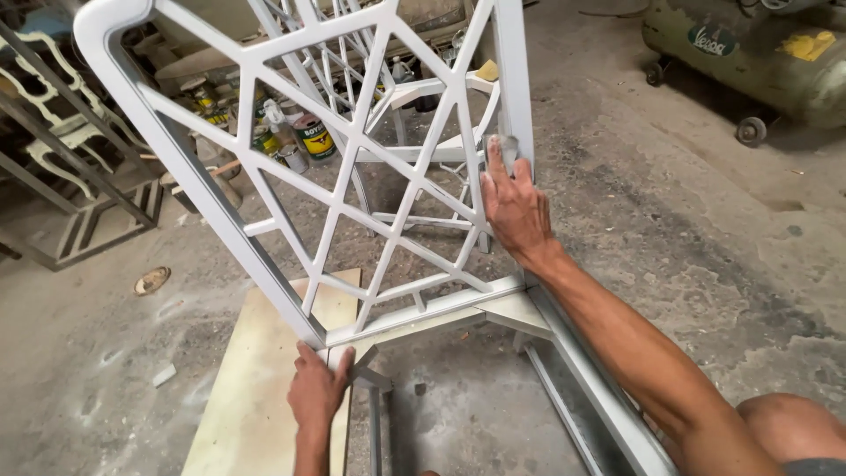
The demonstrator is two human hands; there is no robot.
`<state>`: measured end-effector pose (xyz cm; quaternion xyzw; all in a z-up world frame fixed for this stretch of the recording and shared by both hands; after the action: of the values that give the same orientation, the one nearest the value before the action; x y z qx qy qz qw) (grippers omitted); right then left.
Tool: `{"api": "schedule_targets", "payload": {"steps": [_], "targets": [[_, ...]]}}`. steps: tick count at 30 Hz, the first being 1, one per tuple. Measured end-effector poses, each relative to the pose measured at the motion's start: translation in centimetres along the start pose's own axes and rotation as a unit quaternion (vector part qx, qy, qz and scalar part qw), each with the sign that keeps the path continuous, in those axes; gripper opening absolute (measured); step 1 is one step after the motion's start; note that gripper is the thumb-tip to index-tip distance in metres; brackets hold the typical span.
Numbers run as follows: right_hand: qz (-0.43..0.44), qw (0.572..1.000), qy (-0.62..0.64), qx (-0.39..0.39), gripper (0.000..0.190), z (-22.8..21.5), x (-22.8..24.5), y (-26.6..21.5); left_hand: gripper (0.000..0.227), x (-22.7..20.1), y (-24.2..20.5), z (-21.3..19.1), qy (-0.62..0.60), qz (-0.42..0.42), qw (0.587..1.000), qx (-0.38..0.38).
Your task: Sanding the intricate lattice back and frame of a white chair in a workshop environment.
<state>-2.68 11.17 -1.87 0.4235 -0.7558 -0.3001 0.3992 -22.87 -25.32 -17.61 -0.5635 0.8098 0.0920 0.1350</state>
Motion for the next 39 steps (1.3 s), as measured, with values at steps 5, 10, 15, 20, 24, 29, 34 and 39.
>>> {"api": "schedule_targets", "payload": {"steps": [5,10,15,20,24,29,34,39], "targets": [[0.003,1.000,-0.003,0.000,0.060,0.5,0.6,-1.9,0.078,0.0,-0.1,-0.3,0.030,0.029,0.999,-0.017],[-0.024,0.999,0.025,0.007,0.054,-0.5,0.8,-2.8,0.074,-0.1,-0.1,-0.3,0.050,0.026,0.998,-0.028],[-0.016,0.998,0.011,-0.056,0.055,1.3,0.3,-1.1,0.066,-0.2,-0.3,-0.3,0.049,0.036,0.997,-0.050],[-0.036,0.998,-0.057,-0.008,0.060,0.8,-0.4,-1.7,0.071,-0.1,-0.3,-0.3,0.048,0.037,0.997,-0.046],[-0.076,0.997,-0.031,-0.002,0.058,1.4,0.5,-2.2,0.071,-0.2,-0.4,-0.9,0.042,0.025,0.998,-0.031],[-0.080,0.996,-0.045,-0.001,0.061,1.4,0.6,-1.8,0.067,0.3,0.1,0.2,0.049,0.035,0.996,-0.059],[-0.082,0.996,-0.041,-0.002,0.059,0.7,-0.1,-0.7,0.065,0.2,0.1,0.0,0.044,0.041,0.996,-0.059],[-0.069,0.995,-0.053,0.044,0.061,0.7,0.2,-4.4,0.068,0.4,-0.2,0.1,0.043,0.047,0.996,-0.063]]}}
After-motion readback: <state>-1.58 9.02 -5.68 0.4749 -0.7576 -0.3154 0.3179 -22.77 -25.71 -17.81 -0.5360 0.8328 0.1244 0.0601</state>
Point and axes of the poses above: each hand's wrist, its own y-axis towards the middle knuckle, its own z-axis out of the palm, x = y × z, the point moved 6 cm from there along y, towards the middle knuckle, and after that the axes turned 4 degrees about y, right-handed, at the moved point
